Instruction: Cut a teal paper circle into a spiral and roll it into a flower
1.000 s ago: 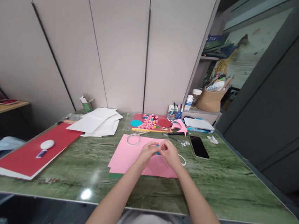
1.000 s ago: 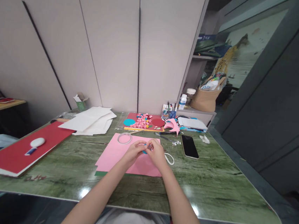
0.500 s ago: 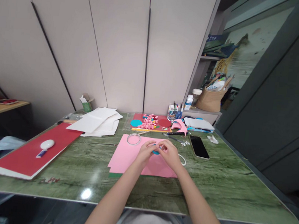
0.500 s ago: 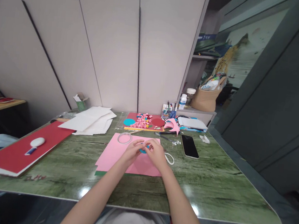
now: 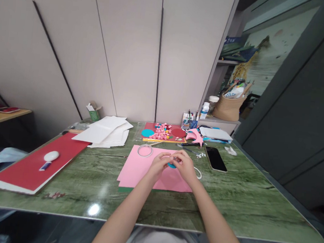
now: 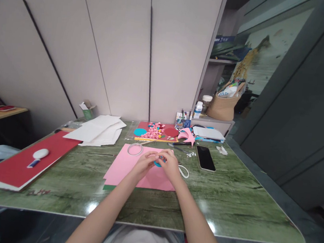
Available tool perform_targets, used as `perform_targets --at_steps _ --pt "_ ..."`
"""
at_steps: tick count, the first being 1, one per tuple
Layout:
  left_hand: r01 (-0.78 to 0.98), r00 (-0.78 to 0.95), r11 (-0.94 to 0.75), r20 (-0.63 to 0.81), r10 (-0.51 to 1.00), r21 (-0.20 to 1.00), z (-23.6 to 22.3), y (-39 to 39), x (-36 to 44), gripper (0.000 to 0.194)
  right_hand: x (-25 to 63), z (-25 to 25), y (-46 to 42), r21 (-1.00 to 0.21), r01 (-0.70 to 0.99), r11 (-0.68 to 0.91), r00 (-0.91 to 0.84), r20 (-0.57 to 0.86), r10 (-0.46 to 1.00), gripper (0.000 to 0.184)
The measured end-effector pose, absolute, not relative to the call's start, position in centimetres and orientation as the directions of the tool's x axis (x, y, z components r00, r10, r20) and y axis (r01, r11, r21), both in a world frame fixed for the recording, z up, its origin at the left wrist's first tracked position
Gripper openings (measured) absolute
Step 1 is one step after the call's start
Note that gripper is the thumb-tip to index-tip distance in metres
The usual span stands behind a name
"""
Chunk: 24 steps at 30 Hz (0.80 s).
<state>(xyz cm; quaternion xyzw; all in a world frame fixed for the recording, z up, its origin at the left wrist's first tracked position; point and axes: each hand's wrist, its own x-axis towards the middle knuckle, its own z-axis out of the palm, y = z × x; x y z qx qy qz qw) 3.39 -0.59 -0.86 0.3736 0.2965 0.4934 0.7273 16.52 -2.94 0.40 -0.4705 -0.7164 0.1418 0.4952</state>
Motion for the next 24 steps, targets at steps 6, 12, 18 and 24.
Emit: perform_targets --at_steps 6,12,18,24 --pt "-0.465 0.341 0.242 -0.079 0.937 0.852 -1.22 -0.44 3.45 0.040 16.52 0.47 -2.95 -0.665 0.543 0.513 -0.050 0.584 0.810 0.007" --pt "-0.443 0.373 0.238 -0.064 0.925 0.864 -1.12 -0.58 3.55 0.040 16.40 0.56 -3.08 -0.660 0.557 0.504 -0.034 0.588 0.808 0.006" --pt "-0.458 0.325 0.222 -0.070 0.943 0.861 -1.33 -0.51 3.59 0.041 16.44 0.45 -3.00 -0.665 0.558 0.497 -0.045 0.573 0.818 0.004" --pt "-0.520 0.315 0.231 -0.067 0.947 0.823 -1.37 -0.04 3.33 0.043 16.60 0.69 -3.17 -0.710 0.485 0.510 -0.071 0.549 0.833 0.011"
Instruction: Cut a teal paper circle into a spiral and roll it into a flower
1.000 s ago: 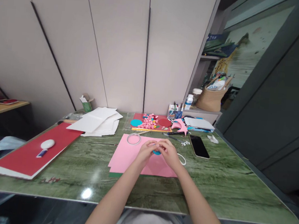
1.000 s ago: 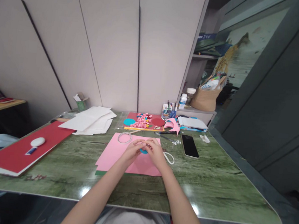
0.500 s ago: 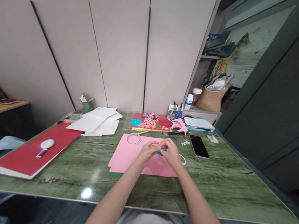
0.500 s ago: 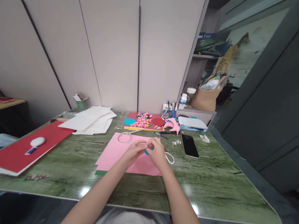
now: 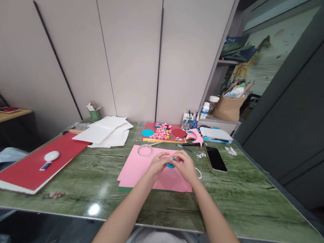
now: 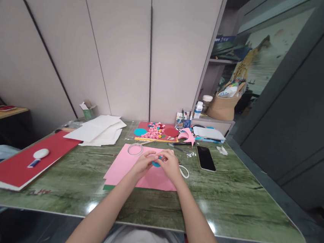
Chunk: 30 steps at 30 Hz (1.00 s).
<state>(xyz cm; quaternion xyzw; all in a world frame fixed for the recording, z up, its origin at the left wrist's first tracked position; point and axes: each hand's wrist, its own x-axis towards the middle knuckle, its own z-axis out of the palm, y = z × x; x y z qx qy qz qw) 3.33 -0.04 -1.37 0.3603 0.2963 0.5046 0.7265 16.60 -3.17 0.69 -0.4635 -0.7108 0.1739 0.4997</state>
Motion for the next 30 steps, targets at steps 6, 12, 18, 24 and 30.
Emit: perform_targets --at_steps 6,12,18,24,30 --pt "-0.506 0.304 0.224 -0.071 0.950 0.833 -1.08 -0.24 3.24 0.043 16.55 0.83 -3.15 -0.727 0.457 0.513 -0.138 0.511 0.848 0.016" --pt "-0.465 0.267 0.165 -0.040 0.963 0.870 -1.01 -0.51 3.33 0.042 16.69 0.54 -2.99 -0.707 0.499 0.502 -0.081 0.538 0.839 0.014" --pt "-0.462 0.283 0.176 -0.044 0.958 0.869 -1.35 -0.47 3.45 0.044 16.70 0.52 -2.95 -0.692 0.543 0.476 -0.017 0.557 0.830 0.007" --pt "-0.476 0.316 0.187 -0.032 0.948 0.859 -1.65 -0.36 3.63 0.044 16.56 0.51 -2.89 -0.676 0.562 0.476 -0.025 0.562 0.827 0.005" --pt "-0.476 0.325 0.194 -0.033 0.945 0.858 -1.43 -0.59 3.68 0.043 16.42 0.37 -2.93 -0.670 0.560 0.488 -0.029 0.572 0.820 0.005"
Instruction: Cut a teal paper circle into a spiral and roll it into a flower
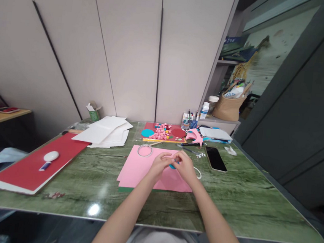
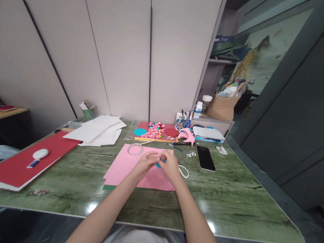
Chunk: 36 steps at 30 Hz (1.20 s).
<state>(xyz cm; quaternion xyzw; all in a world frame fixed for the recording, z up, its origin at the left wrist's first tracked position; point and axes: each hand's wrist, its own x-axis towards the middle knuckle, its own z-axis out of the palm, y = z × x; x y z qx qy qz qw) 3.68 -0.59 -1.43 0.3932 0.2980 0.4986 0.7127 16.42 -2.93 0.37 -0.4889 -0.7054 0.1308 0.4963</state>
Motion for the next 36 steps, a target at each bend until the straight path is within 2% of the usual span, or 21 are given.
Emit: perform_targets --at_steps 6,13,16,20,26,36 --pt "-0.463 0.261 0.202 -0.085 0.961 0.863 -1.55 -0.30 3.55 0.042 16.50 0.56 -2.99 -0.674 0.561 0.480 -0.053 0.549 0.834 0.007" --pt "-0.518 0.272 0.262 -0.134 0.953 0.814 -1.31 -0.04 3.55 0.046 16.67 0.49 -2.88 -0.702 0.499 0.508 -0.150 0.507 0.849 0.014" --pt "-0.492 0.279 0.261 -0.133 0.951 0.831 -1.23 -0.06 3.45 0.047 16.68 0.32 -2.79 -0.704 0.487 0.517 -0.174 0.502 0.847 0.015" --pt "-0.450 0.257 0.200 -0.089 0.962 0.870 -1.14 -0.14 3.30 0.047 16.69 0.15 -2.71 -0.714 0.485 0.504 -0.148 0.502 0.852 0.016" --pt "-0.460 0.266 0.185 -0.064 0.962 0.868 -1.19 -0.33 3.34 0.046 16.72 0.21 -2.82 -0.693 0.530 0.488 -0.100 0.521 0.848 0.013" --pt "-0.453 0.325 0.256 -0.109 0.939 0.854 -1.25 -0.43 3.50 0.043 16.73 0.16 -2.71 -0.655 0.575 0.489 -0.077 0.552 0.830 0.009"
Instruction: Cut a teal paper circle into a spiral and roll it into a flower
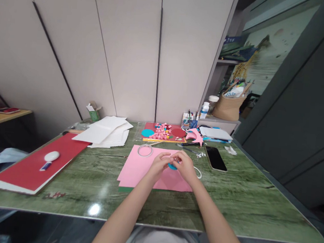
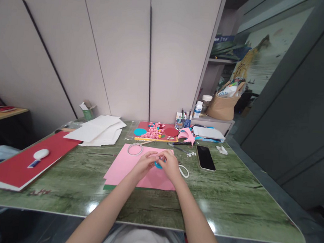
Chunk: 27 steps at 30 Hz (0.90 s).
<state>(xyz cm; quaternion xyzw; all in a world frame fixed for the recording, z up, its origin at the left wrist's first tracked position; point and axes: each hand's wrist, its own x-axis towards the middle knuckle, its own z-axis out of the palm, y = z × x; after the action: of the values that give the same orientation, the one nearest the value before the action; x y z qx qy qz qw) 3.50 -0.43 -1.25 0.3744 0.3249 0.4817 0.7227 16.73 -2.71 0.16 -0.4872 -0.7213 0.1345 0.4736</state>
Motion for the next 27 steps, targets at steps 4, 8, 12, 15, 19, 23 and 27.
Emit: perform_targets --at_steps 4,8,12,15,19,23,27 --pt "-0.446 0.344 0.270 -0.115 0.932 0.854 -1.47 -0.40 3.46 0.044 16.84 0.07 -2.64 -0.644 0.589 0.489 -0.084 0.553 0.829 0.009" --pt "-0.447 0.356 0.278 -0.116 0.927 0.850 -1.43 -0.48 3.42 0.045 16.84 0.00 -2.64 -0.639 0.596 0.486 -0.082 0.553 0.829 0.009" --pt "-0.441 0.357 0.278 -0.118 0.927 0.854 -1.32 -0.58 3.47 0.044 16.68 0.15 -2.71 -0.654 0.582 0.484 -0.068 0.554 0.830 0.007" --pt "-0.452 0.340 0.263 -0.107 0.934 0.852 -1.50 -0.52 3.53 0.046 16.59 0.30 -2.78 -0.669 0.565 0.482 -0.073 0.541 0.838 0.007" --pt "-0.480 0.297 0.248 -0.110 0.948 0.842 -1.71 -0.23 3.46 0.049 16.62 0.44 -2.86 -0.684 0.556 0.472 -0.079 0.522 0.849 0.007" --pt "-0.509 0.297 0.251 -0.106 0.949 0.823 -1.50 0.05 3.17 0.049 16.75 0.78 -3.06 -0.685 0.545 0.484 -0.107 0.516 0.850 0.011" --pt "-0.507 0.321 0.248 -0.086 0.943 0.825 -1.30 0.12 3.00 0.049 16.76 0.96 -3.15 -0.694 0.505 0.514 -0.165 0.507 0.846 0.018"
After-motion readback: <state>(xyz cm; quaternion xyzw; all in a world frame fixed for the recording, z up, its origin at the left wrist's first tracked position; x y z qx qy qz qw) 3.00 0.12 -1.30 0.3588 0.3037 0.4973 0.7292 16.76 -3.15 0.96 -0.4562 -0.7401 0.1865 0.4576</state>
